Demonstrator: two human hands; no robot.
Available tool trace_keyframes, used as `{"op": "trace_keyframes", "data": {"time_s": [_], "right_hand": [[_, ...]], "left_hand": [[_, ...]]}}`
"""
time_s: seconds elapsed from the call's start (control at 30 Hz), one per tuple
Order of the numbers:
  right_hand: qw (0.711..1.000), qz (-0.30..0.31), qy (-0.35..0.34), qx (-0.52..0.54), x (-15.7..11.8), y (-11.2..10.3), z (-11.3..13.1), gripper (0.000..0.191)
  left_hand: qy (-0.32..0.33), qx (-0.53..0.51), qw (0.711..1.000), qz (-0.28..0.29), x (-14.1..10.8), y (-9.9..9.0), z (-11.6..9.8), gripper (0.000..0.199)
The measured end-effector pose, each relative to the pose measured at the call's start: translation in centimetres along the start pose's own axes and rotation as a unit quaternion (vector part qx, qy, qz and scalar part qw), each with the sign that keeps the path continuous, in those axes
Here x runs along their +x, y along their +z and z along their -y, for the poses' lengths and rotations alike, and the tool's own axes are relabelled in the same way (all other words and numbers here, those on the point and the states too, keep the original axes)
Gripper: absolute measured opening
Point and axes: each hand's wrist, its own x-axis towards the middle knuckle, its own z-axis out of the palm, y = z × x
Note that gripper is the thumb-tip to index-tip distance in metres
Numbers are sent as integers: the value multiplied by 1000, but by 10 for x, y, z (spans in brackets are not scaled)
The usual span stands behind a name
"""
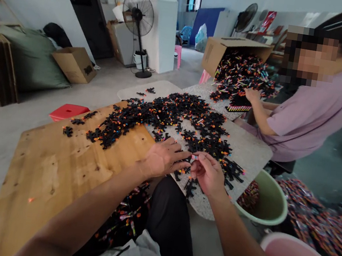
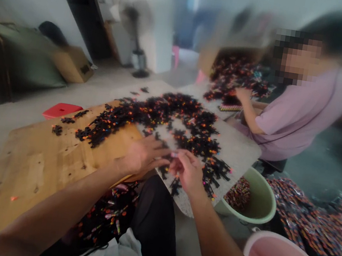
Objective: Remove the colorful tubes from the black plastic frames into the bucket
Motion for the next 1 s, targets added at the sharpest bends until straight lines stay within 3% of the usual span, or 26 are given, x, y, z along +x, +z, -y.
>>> {"op": "trace_keyframes", "data": {"time_s": [0.23, 0.47, 0.7, 0.9, 1.0], "right_hand": [[1000, -12, 9, -27, -3, 0, -1, 32], [990, 51, -26, -128, -7, -11, 3, 30], [961, 76, -109, -242, -15, -13, 9, 25], [982, 98, -53, -154, -15, -22, -5, 25], [981, 93, -48, -162, -16, -21, -9, 25]], "left_hand": [[6, 16, 999, 33, 1, -5, 3, 47], [19, 12, 996, 82, 3, -15, -1, 48], [4, -52, 994, 100, -1, -16, -5, 47], [-13, -64, 992, 109, -5, -16, -9, 48], [-42, -66, 991, 110, -6, -13, -10, 48]]}}
